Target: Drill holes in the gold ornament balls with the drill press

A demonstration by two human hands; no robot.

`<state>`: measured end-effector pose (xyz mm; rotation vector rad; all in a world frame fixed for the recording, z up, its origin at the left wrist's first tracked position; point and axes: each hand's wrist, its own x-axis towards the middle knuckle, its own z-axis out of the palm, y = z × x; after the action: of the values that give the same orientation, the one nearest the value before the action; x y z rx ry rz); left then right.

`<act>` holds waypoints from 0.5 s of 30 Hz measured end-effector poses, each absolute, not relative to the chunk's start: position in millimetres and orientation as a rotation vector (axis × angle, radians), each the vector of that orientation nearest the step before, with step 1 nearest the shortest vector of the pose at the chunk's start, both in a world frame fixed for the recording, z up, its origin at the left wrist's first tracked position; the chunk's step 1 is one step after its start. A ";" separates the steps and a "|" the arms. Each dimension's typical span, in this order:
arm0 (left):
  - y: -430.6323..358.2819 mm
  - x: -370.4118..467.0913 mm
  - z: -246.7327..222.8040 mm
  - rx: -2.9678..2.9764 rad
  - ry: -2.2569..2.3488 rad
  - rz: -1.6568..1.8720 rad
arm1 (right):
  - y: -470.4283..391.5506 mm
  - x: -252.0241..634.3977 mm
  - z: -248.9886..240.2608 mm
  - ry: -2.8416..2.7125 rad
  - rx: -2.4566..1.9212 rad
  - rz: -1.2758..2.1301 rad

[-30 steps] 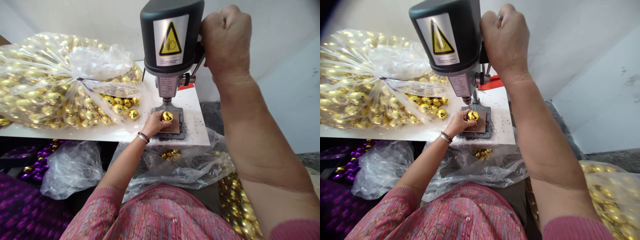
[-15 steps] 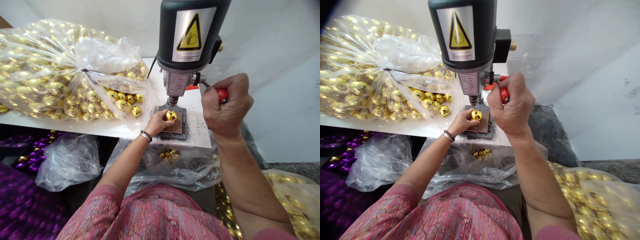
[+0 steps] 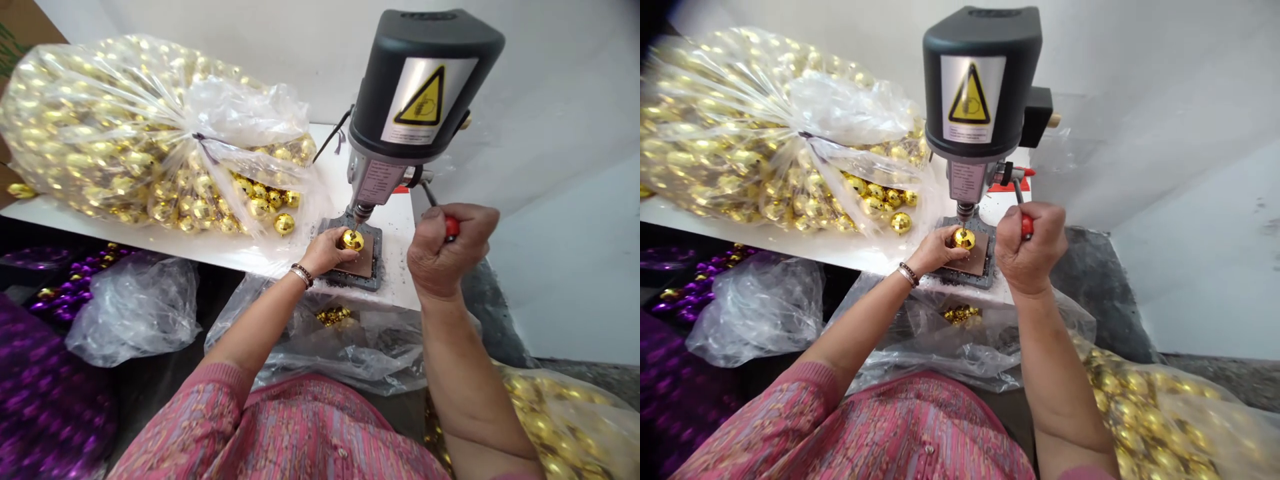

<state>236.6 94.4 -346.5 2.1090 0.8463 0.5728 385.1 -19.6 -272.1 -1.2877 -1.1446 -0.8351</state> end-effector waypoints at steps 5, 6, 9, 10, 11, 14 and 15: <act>93.1 236.0 -344.5 2.130 0.857 0.564 | -16.6 385.6 -278.1 -1.143 -1.245 -0.883; 92.8 235.7 -344.3 2.137 0.852 0.562 | -15.9 385.6 -280.8 -1.140 -1.246 -0.866; 91.8 234.9 -343.8 2.153 0.854 0.570 | -14.6 385.1 -291.6 -1.151 -1.231 -0.821; 91.3 234.7 -343.4 2.157 0.857 0.576 | -14.7 384.8 -294.5 -1.156 -1.227 -0.815; 90.7 234.5 -342.9 2.161 0.859 0.583 | -15.4 384.6 -296.1 -1.160 -1.225 -0.812; 89.2 234.4 -340.6 2.151 0.880 0.574 | -20.7 384.3 -285.7 -1.161 -1.260 -0.774; 88.8 234.5 -340.0 2.138 0.890 0.561 | -22.7 384.3 -276.1 -1.157 -1.288 -0.745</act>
<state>234.5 88.8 -340.0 2.1384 0.8900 0.5606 384.3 -22.7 -276.1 -1.2882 -1.1566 -0.7445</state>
